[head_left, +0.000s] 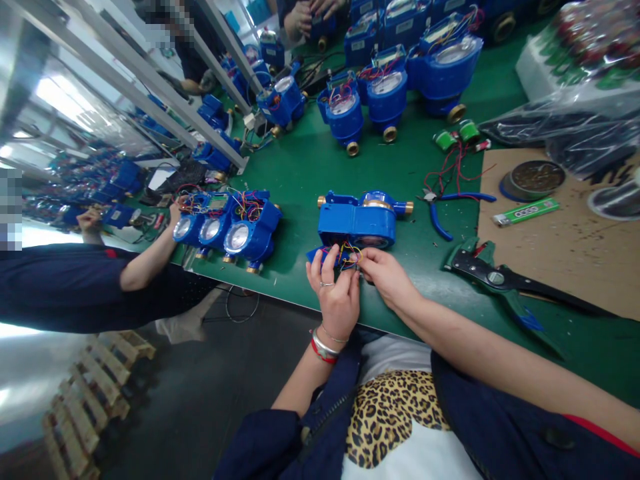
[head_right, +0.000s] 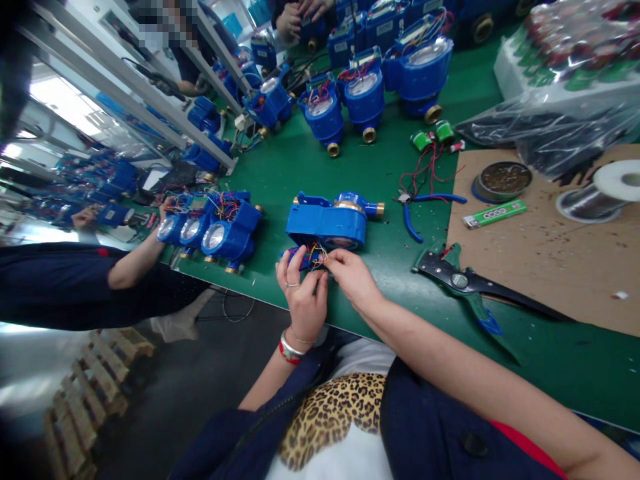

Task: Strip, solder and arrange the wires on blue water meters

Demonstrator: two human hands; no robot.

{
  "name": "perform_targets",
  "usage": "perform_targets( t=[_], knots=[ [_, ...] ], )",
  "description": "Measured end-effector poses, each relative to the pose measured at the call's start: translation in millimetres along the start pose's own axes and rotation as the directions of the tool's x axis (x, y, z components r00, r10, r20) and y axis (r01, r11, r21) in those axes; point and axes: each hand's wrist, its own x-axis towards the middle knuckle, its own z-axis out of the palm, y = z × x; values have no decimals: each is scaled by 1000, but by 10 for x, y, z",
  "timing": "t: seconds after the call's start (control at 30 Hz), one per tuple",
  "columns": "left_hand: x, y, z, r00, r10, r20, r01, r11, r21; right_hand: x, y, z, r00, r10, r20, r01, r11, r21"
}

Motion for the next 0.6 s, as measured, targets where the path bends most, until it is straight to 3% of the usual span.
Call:
perform_targets(
  t=[0.6],
  knots=[
    [-43, -26, 14, 1000, -16, -5, 16, 999, -30, -18, -11, -51, 996, 44, 82, -48, 997, 59]
  ],
)
